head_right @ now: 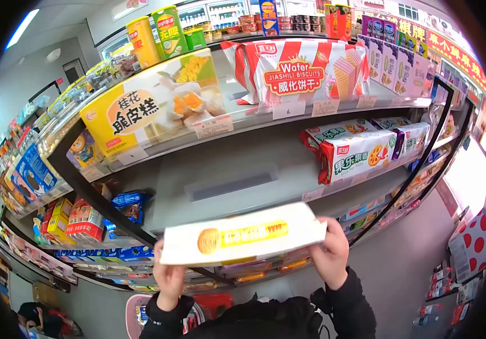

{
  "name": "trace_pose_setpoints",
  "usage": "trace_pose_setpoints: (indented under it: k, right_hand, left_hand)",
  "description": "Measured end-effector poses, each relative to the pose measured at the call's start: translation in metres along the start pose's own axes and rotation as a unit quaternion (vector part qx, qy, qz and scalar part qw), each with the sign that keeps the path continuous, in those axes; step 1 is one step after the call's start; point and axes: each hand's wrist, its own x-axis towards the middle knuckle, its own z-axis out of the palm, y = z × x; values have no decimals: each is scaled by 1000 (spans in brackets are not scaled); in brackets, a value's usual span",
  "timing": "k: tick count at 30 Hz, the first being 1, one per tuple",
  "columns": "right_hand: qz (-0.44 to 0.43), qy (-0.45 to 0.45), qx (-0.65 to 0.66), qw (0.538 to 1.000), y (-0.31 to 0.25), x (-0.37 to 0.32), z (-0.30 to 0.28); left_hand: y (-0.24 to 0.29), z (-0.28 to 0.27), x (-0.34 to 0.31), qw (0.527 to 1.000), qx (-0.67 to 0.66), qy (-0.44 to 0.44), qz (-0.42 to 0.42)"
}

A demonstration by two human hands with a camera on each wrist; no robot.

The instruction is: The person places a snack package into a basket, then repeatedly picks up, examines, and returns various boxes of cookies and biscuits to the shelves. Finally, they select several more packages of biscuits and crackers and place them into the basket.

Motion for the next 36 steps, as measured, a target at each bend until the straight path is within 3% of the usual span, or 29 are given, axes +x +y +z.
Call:
trace_pose_setpoints:
  k: [3,8,11,14,18,25,29,33,35,36]
  right_hand:
    - [-27,64,11,998,-6,34,15]
    - [-19,33,43,998,8,84,30]
    - [-14,58,93,994,15,103,44]
    - [-22,61,95,993,25,121,54]
    - [-19,51,77,996,41,134,63]
    - [21,63,47,997,50,135,71]
    - [47,8,-49,998,59,155,77]
    - [102,-10,-41,994,71,163,85]
    - [75,11,-27,997,86,163,94]
    - [86,-7,-31,996,89,163,94]
  left_hand:
    - [-7,5,27,999,28,28,-20]
    - [-10,16,81,998,63,9,5]
    - [-24,22,91,997,81,2,16]
    - [-45,25,101,999,17,41,-20]
    - [-34,25,121,987,-151,16,-44]
    - [-54,29,129,995,-100,1,-23]
    - [-58,26,142,996,-50,-10,-74]
    - [-51,23,153,986,-40,-47,-155]
    - [-49,19,157,964,-59,-41,-257]
    - [-50,18,156,963,-41,-36,-265]
